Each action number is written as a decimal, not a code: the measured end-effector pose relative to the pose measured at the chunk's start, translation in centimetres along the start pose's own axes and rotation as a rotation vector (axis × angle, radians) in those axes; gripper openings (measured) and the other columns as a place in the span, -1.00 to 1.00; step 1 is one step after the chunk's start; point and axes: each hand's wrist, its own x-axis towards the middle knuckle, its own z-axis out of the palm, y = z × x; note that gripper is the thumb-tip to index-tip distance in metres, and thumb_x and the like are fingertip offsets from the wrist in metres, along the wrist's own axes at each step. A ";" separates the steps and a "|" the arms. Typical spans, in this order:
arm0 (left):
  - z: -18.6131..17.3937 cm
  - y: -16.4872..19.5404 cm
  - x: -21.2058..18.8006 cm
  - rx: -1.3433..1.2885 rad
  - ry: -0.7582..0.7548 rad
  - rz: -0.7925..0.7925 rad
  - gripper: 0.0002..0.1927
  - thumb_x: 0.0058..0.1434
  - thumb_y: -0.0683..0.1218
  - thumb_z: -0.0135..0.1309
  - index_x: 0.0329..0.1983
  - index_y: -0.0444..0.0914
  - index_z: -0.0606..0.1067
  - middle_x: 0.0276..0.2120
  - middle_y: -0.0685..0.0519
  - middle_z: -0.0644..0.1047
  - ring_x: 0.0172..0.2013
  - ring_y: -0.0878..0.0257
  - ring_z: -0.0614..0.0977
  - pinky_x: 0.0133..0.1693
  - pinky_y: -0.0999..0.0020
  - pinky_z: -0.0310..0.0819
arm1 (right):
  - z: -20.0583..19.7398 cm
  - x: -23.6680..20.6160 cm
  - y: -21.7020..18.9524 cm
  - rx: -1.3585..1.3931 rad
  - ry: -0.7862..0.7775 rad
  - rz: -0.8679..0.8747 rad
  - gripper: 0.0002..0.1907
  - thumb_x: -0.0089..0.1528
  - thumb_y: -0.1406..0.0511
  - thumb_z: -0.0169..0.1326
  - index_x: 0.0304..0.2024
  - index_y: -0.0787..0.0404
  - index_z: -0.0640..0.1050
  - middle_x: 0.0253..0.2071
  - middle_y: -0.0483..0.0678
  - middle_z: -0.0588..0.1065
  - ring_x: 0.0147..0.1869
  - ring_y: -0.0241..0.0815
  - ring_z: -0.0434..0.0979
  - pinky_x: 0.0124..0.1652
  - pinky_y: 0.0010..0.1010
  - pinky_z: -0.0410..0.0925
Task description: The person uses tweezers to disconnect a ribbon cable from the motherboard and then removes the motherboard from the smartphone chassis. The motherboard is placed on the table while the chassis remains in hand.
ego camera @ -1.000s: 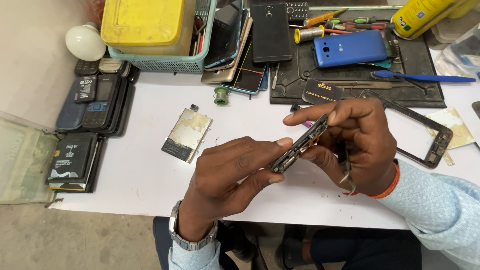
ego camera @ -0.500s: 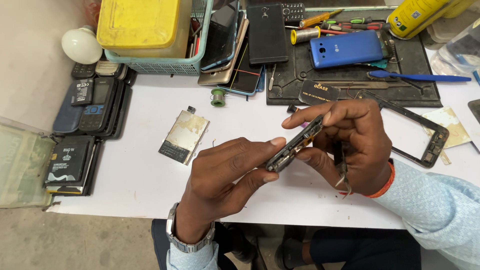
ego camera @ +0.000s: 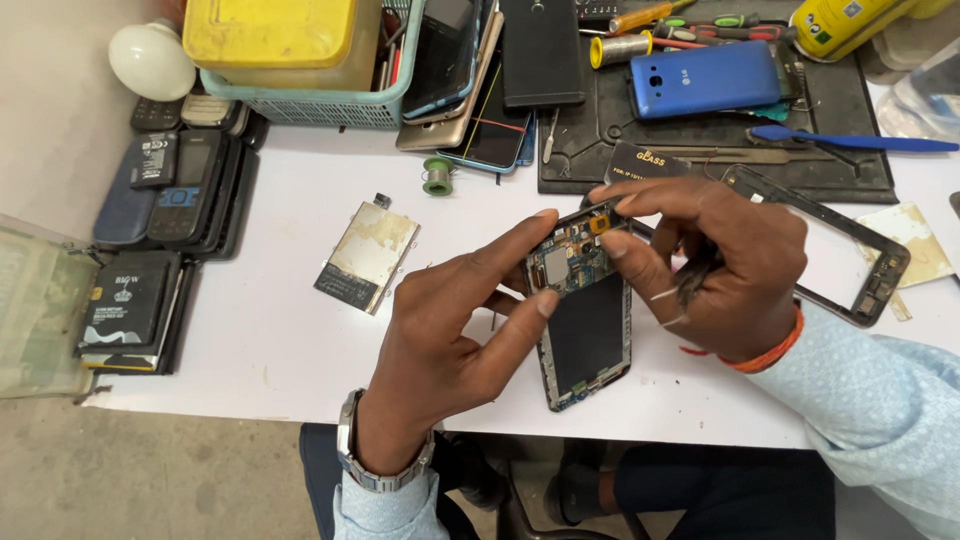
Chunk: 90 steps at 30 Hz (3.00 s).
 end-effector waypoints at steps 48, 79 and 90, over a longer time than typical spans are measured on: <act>0.1 0.4 0.4 -0.069 -0.023 -0.134 -0.46 0.25 -0.23 0.22 0.31 -0.39 0.44 -0.26 -0.02 0.68 -0.32 0.34 0.76 -0.24 0.50 0.74 | -1.1 2.3 1.8 -0.159 -0.287 -0.349 -0.75 0.32 0.28 0.22 0.01 0.23 0.56 -0.05 -0.04 0.62 -0.14 -0.17 0.70 -0.27 -0.45 0.53; -0.5 0.9 0.5 -0.102 -0.054 -0.134 -0.51 0.28 -0.27 0.18 0.29 -0.38 0.44 -0.24 0.00 0.67 -0.24 0.35 0.74 -0.21 0.50 0.75 | -0.4 1.3 1.1 -0.008 -0.181 -0.202 -0.84 0.41 0.31 0.19 -0.02 0.27 0.61 -0.17 0.01 0.65 -0.25 -0.23 0.69 -0.38 -0.53 0.47; -0.6 1.2 0.6 -0.140 -0.075 -0.159 -0.42 0.31 -0.22 0.20 0.39 -0.34 0.35 -0.20 -0.04 0.68 -0.19 0.31 0.75 -0.15 0.46 0.75 | -0.5 0.8 0.5 0.105 -0.087 0.023 -0.84 0.42 0.28 0.17 -0.12 0.28 0.62 -0.22 0.00 0.65 -0.37 -0.38 0.64 -0.45 -0.63 0.40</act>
